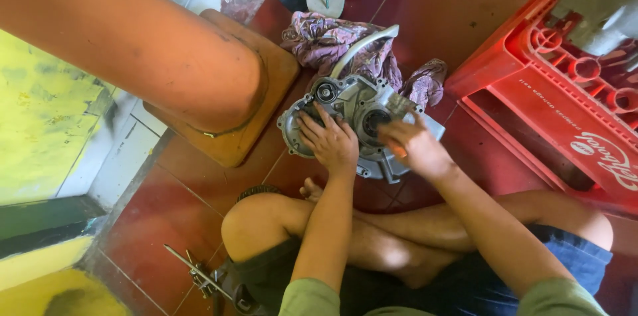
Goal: Cleaning a motorcycle engine casing using a brush and cleaning solution
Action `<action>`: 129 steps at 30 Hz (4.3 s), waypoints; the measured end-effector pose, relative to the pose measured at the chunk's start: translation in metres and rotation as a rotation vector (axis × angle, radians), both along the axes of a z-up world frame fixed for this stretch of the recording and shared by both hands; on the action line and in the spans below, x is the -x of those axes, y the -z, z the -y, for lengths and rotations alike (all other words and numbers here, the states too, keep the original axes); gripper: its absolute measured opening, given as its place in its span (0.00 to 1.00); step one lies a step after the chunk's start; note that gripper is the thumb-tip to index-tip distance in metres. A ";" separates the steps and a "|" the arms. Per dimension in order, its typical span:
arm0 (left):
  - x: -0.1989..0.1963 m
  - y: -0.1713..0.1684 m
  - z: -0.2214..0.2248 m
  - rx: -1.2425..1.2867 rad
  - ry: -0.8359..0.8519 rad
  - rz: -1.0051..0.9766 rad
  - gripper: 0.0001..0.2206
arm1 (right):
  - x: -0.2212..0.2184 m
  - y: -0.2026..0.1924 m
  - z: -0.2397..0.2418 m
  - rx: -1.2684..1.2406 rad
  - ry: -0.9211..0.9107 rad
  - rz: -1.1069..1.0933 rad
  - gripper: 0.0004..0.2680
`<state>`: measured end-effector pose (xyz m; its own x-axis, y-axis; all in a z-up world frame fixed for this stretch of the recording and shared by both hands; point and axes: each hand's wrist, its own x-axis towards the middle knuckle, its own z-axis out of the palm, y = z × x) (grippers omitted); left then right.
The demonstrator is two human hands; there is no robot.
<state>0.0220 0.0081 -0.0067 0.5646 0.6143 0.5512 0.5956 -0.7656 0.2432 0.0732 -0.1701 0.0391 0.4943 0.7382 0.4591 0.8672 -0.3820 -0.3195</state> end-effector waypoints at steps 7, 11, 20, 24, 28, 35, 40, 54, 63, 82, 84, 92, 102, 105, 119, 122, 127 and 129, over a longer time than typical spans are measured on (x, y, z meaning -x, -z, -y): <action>-0.002 0.000 0.001 0.004 -0.006 0.017 0.27 | -0.033 0.006 0.004 -0.029 0.028 0.108 0.06; -0.006 0.010 -0.004 -0.033 0.062 0.058 0.24 | 0.005 0.011 -0.026 -0.063 0.100 0.172 0.05; -0.005 -0.042 -0.032 0.269 0.058 0.163 0.14 | -0.023 0.006 -0.029 -0.216 0.331 0.115 0.05; -0.015 -0.083 -0.068 0.310 0.281 0.110 0.20 | 0.014 -0.006 -0.040 -0.168 0.006 -0.023 0.04; -0.020 -0.043 -0.076 0.372 0.318 -0.144 0.28 | -0.011 0.001 -0.020 -0.149 -0.136 0.023 0.03; -0.025 0.014 -0.073 0.164 0.293 -0.029 0.29 | -0.006 0.033 -0.019 -0.060 0.040 0.144 0.15; -0.030 0.021 -0.061 -0.003 0.221 -0.004 0.32 | -0.038 0.017 0.001 0.018 0.006 0.279 0.07; -0.031 0.022 -0.060 -0.027 0.211 0.039 0.32 | -0.032 -0.017 -0.009 0.023 0.121 0.419 0.05; -0.035 0.034 -0.063 -0.001 0.196 0.024 0.32 | -0.047 0.006 -0.003 0.040 0.098 0.296 0.04; -0.034 0.037 -0.065 0.099 0.225 -0.009 0.33 | -0.046 0.016 0.016 -0.021 0.173 0.245 0.04; -0.033 0.034 -0.064 0.078 0.217 -0.028 0.32 | -0.024 0.020 0.007 -0.035 0.082 0.126 0.26; -0.039 0.052 -0.068 0.049 0.195 -0.001 0.33 | -0.042 -0.007 0.008 0.012 -0.038 0.087 0.03; -0.042 0.052 -0.068 -0.001 0.175 0.013 0.33 | -0.059 -0.003 0.015 0.069 -0.010 0.125 0.03; -0.039 0.043 -0.065 -0.006 0.175 0.023 0.32 | -0.004 -0.009 -0.007 -0.027 -0.137 -0.279 0.04; -0.036 0.046 -0.065 0.026 0.184 0.006 0.33 | -0.042 -0.027 0.007 -0.001 -0.047 -0.089 0.03; -0.039 0.040 -0.063 0.012 0.171 0.031 0.32 | -0.044 -0.026 0.007 0.183 0.013 0.001 0.03; -0.041 0.044 -0.063 0.002 0.169 0.059 0.32 | -0.048 -0.022 0.005 0.258 -0.161 -0.428 0.03; -0.040 0.043 -0.063 0.002 0.168 0.051 0.31 | -0.069 -0.029 0.008 0.391 0.047 -0.426 0.08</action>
